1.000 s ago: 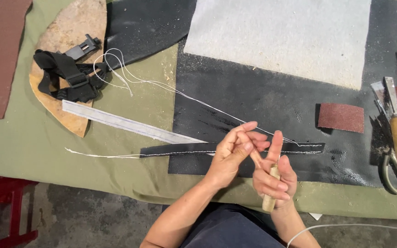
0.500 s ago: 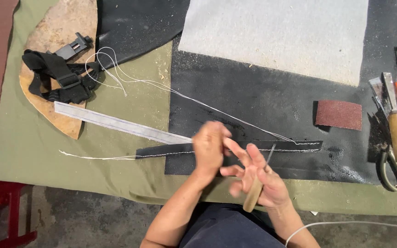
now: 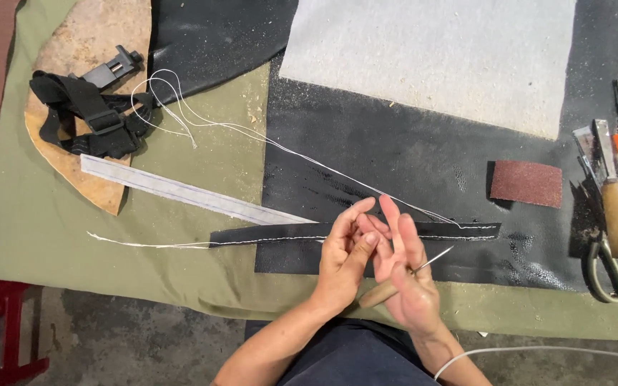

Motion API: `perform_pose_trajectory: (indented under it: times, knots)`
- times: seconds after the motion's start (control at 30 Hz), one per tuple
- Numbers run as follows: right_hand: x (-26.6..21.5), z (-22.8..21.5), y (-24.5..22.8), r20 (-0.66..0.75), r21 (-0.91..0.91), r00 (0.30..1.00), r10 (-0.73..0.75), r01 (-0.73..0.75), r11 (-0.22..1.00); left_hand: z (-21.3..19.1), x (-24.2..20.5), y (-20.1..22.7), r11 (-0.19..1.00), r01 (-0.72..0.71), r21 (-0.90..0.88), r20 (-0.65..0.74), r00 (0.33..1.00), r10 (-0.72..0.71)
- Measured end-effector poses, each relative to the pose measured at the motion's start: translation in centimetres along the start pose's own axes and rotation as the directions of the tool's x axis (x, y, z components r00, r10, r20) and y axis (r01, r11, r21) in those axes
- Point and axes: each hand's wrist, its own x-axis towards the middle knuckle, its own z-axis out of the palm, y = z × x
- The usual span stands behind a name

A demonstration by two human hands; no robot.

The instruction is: Pressing and smoothing leather components on a workbench using hands and a small tool to ensure proper adhesion and alignment.

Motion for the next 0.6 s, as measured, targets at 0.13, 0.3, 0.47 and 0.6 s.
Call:
perform_pose_trajectory:
  times: [0.13, 0.3, 0.47, 0.6]
  knots:
    - [-0.6, 0.5, 1.1, 0.032, -0.049, 0.998, -0.063, 0.065, 0.997, 0.4, 0.7, -0.8, 0.996, 0.013, -0.090, -0.034, 0.999, -0.016]
    - [-0.9, 1.5, 1.6, 0.079, -0.194, 0.995, -0.068, 0.082, 0.978, 0.2, 1.4, -1.6, 0.953, 0.091, -0.289, -0.209, 0.965, -0.156]
    - [-1.3, 0.3, 1.7, 0.021, 0.005, 0.999, -0.039, 0.039, 0.999, 0.0, 1.4, -1.5, 0.914, 0.111, -0.390, -0.150, 0.972, -0.183]
    - [-0.3, -0.9, 0.0, -0.100, 0.129, 0.994, 0.042, -0.029, 0.991, 1.1, 0.0, -1.0, 0.942, 0.113, -0.316, -0.057, 0.989, -0.138]
